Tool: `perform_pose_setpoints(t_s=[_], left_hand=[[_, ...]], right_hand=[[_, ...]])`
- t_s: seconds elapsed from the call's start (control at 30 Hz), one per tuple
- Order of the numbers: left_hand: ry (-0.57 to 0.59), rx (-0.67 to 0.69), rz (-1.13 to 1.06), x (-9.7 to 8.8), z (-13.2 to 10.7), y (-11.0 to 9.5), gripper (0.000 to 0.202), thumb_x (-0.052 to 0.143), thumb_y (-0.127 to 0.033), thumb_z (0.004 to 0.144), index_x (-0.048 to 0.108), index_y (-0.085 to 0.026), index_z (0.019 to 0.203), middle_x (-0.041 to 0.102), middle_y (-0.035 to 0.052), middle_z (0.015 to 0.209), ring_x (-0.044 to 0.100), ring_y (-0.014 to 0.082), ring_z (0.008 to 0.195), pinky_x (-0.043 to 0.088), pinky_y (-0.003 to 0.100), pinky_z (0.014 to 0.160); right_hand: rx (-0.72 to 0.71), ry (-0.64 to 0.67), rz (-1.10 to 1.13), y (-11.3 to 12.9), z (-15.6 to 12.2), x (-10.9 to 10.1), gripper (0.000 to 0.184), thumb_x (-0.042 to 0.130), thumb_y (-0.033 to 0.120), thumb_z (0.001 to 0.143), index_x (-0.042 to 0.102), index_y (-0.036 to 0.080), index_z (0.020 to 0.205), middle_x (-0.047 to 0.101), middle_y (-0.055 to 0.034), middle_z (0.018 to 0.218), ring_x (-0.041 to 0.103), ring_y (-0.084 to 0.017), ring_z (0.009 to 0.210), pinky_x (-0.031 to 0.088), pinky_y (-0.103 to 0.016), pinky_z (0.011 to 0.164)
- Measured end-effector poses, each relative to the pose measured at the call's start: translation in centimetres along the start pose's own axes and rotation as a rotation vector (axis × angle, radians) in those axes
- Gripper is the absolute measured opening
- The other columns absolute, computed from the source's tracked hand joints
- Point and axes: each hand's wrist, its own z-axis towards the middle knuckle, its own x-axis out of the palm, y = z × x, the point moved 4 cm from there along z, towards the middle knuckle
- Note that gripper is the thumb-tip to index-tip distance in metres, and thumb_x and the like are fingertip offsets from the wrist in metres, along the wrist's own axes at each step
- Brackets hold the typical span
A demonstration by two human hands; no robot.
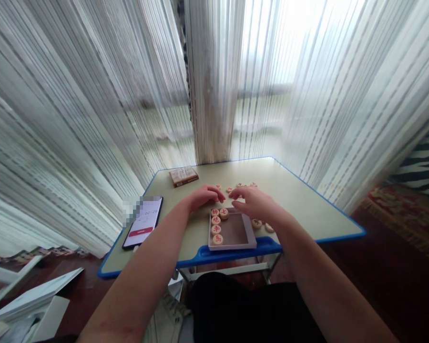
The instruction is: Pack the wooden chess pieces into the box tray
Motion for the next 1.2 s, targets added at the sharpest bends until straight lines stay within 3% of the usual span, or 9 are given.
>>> perform_pose_setpoints(t_s=[0.07, 0.23, 0.33, 0.47, 0.8, 0.93, 1.03, 1.13, 1.2], left_hand=[[-0.092, 0.041, -0.012, -0.5, 0.3, 0.1, 0.020, 0.050, -0.012, 0.051, 0.067, -0.013, 0.060, 0.063, 0.0023, 0.059, 0.053, 0.0112, 0.061, 0.041, 0.022, 0.060], [-0.223, 0.051, -0.207, -1.9, 0.9, 1.0, 0.017, 0.049, -0.015, 0.053, 0.064, -0.013, 0.059, 0.060, 0.0028, 0.058, 0.049, 0.0090, 0.054, 0.035, 0.020, 0.050], [-0.258, 0.067, -0.284, -2.4, 1.1, 1.3, 0.015, 0.050, -0.015, 0.054, 0.064, -0.013, 0.059, 0.060, 0.0028, 0.057, 0.048, 0.0087, 0.053, 0.034, 0.020, 0.049], [-0.310, 0.078, -0.272, -2.5, 1.2, 1.2, 0.013, 0.050, -0.014, 0.053, 0.063, -0.013, 0.057, 0.059, 0.0021, 0.055, 0.047, 0.0085, 0.052, 0.032, 0.020, 0.048], [-0.274, 0.118, -0.232, -2.1, 1.0, 1.2, 0.015, 0.051, -0.015, 0.052, 0.064, -0.011, 0.059, 0.060, 0.0036, 0.056, 0.049, 0.0093, 0.054, 0.032, 0.021, 0.049], [-0.292, 0.090, -0.250, -2.2, 1.1, 1.3, 0.015, 0.051, -0.015, 0.052, 0.063, -0.010, 0.060, 0.059, 0.0036, 0.056, 0.047, 0.0086, 0.051, 0.028, 0.020, 0.046], [-0.317, 0.086, -0.269, -2.2, 0.7, 0.9, 0.011, 0.047, -0.013, 0.049, 0.058, -0.011, 0.050, 0.051, 0.0012, 0.046, 0.039, 0.0067, 0.041, 0.020, 0.020, 0.040], [-0.160, 0.086, -0.288, -1.5, 0.2, 0.3, 0.010, 0.042, -0.014, 0.046, 0.051, -0.012, 0.043, 0.042, -0.0013, 0.037, 0.029, 0.0054, 0.033, 0.013, 0.021, 0.038], [-0.075, 0.088, -0.255, -1.1, 0.0, 0.1, 0.011, 0.041, -0.015, 0.045, 0.051, -0.012, 0.042, 0.038, -0.0020, 0.034, 0.026, 0.0055, 0.031, 0.013, 0.021, 0.037]], right_hand=[[0.117, 0.082, -0.110, -0.9, 2.3, -0.2, 0.024, 0.053, 0.023, 0.077, 0.069, 0.024, 0.095, 0.071, -0.0023, 0.092, 0.063, -0.016, 0.081, 0.046, -0.026, 0.071], [0.203, 0.051, -0.206, -2.5, 6.5, 0.5, 0.025, 0.051, 0.025, 0.079, 0.072, 0.021, 0.093, 0.071, -0.0081, 0.093, 0.064, -0.019, 0.082, 0.046, -0.027, 0.068], [0.169, 0.070, -0.210, -2.8, 6.5, 1.8, 0.025, 0.054, 0.033, 0.078, 0.071, 0.023, 0.093, 0.070, -0.0077, 0.094, 0.063, -0.021, 0.083, 0.046, -0.029, 0.068], [0.111, 0.111, -0.189, -2.9, 5.8, 2.9, 0.024, 0.053, 0.032, 0.077, 0.071, 0.027, 0.092, 0.070, -0.0051, 0.096, 0.062, -0.022, 0.087, 0.046, -0.032, 0.072], [0.179, 0.146, -0.098, -3.9, 6.6, 3.6, 0.022, 0.060, 0.029, 0.071, 0.072, 0.025, 0.089, 0.072, -0.0033, 0.089, 0.063, -0.020, 0.077, 0.045, -0.028, 0.065], [0.167, 0.086, -0.039, -3.4, 6.3, 2.1, 0.027, 0.058, 0.029, 0.076, 0.068, 0.021, 0.100, 0.071, -0.0038, 0.092, 0.062, -0.016, 0.075, 0.045, -0.025, 0.065], [0.118, 0.034, 0.058, -2.7, 5.2, -0.4, 0.024, 0.057, 0.032, 0.079, 0.067, 0.018, 0.095, 0.070, -0.0042, 0.085, 0.060, -0.013, 0.069, 0.045, -0.023, 0.062], [0.035, -0.022, 0.412, -1.9, 3.1, -3.2, 0.028, 0.061, 0.039, 0.076, 0.067, 0.015, 0.089, 0.066, -0.0042, 0.072, 0.055, -0.011, 0.059, 0.043, -0.023, 0.054], [-0.040, 0.003, 0.524, -1.2, 1.4, -4.3, 0.029, 0.062, 0.041, 0.074, 0.066, 0.016, 0.087, 0.064, -0.0030, 0.069, 0.053, -0.011, 0.058, 0.042, -0.023, 0.052]])
